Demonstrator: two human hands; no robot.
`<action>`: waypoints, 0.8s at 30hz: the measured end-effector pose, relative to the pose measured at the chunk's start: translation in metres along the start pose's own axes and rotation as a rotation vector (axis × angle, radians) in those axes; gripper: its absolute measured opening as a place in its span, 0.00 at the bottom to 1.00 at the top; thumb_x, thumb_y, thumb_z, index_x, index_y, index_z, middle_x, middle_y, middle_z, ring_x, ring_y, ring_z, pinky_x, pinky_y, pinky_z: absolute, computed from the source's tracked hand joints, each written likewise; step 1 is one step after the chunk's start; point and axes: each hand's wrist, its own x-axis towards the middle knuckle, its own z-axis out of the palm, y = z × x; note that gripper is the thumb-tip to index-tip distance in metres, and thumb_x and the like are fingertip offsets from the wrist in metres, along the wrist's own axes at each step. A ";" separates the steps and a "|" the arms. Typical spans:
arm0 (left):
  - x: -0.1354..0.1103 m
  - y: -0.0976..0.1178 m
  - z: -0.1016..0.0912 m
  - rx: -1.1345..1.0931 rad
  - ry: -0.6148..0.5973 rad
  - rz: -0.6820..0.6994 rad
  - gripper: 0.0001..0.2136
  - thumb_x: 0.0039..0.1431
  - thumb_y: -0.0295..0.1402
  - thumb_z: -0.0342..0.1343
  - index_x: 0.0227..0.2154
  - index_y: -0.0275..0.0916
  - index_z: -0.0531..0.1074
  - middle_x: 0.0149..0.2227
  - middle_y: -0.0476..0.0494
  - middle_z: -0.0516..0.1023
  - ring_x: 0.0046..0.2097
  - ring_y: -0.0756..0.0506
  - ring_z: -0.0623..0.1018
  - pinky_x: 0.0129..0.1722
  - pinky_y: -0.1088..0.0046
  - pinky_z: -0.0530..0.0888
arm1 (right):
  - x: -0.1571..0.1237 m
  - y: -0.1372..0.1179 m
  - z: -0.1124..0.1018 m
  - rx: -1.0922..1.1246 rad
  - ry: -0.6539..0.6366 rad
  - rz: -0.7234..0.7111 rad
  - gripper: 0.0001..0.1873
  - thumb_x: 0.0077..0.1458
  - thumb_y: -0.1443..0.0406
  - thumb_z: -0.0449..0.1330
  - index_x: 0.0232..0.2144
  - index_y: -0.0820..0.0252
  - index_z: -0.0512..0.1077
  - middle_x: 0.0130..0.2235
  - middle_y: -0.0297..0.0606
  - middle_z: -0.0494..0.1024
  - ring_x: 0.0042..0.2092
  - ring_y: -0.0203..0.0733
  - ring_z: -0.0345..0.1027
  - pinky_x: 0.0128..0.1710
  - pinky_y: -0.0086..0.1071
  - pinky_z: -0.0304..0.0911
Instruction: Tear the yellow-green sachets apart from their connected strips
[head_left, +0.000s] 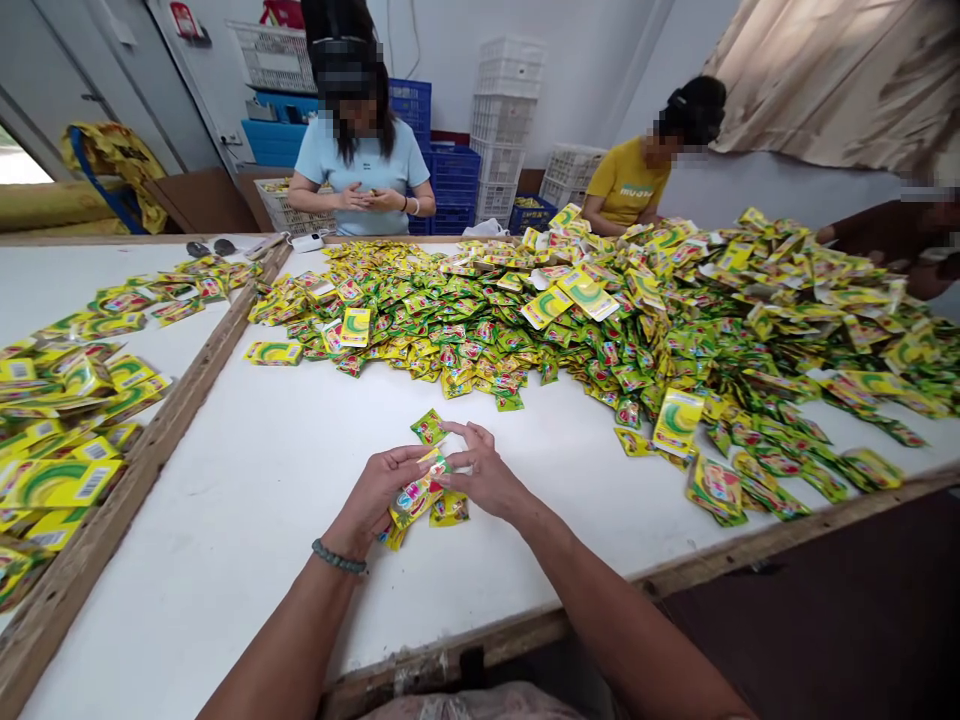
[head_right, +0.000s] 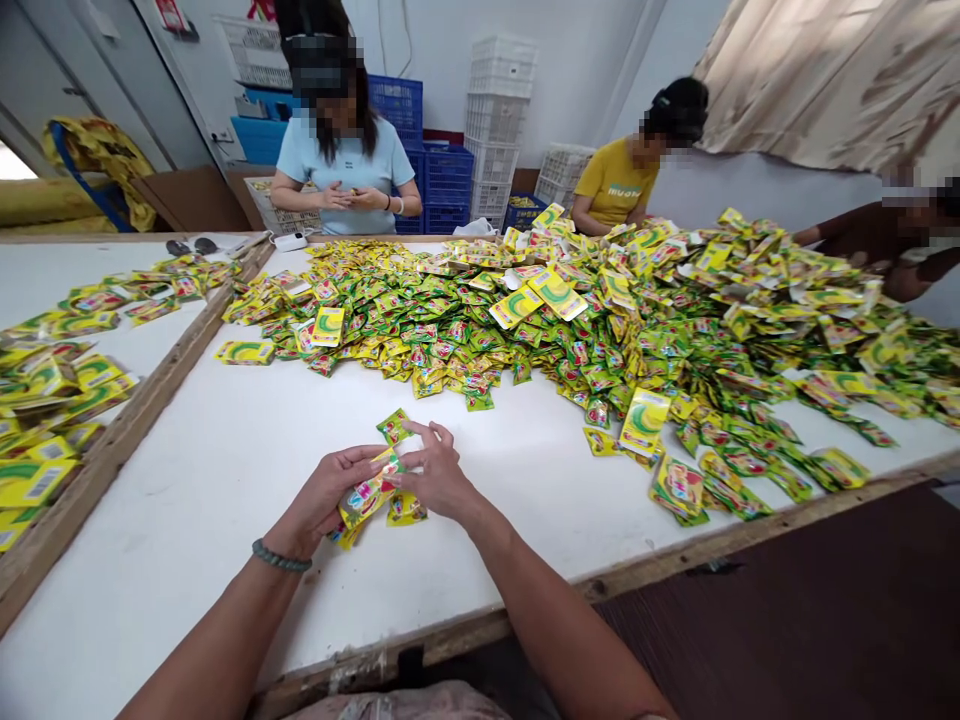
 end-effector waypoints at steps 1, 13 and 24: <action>0.000 -0.001 0.001 0.005 0.000 -0.007 0.16 0.43 0.28 0.65 0.38 0.32 0.74 0.28 0.42 0.80 0.28 0.47 0.78 0.29 0.75 0.73 | 0.000 0.001 0.002 0.007 0.004 0.000 0.05 0.43 0.60 0.65 0.28 0.50 0.78 0.59 0.27 0.59 0.61 0.52 0.36 0.59 0.50 0.37; 0.000 -0.002 0.005 -0.062 0.088 0.041 0.18 0.39 0.26 0.67 0.38 0.31 0.73 0.29 0.41 0.80 0.27 0.47 0.78 0.29 0.74 0.74 | -0.010 -0.001 0.010 0.029 0.179 0.014 0.07 0.43 0.57 0.65 0.24 0.52 0.78 0.53 0.35 0.65 0.58 0.49 0.43 0.58 0.43 0.44; 0.002 0.001 0.001 -0.079 0.063 0.054 0.17 0.42 0.29 0.66 0.37 0.32 0.74 0.29 0.42 0.80 0.28 0.49 0.77 0.29 0.76 0.73 | -0.008 -0.007 0.016 0.091 0.213 0.019 0.17 0.42 0.54 0.65 0.37 0.48 0.77 0.49 0.38 0.69 0.55 0.48 0.53 0.55 0.41 0.51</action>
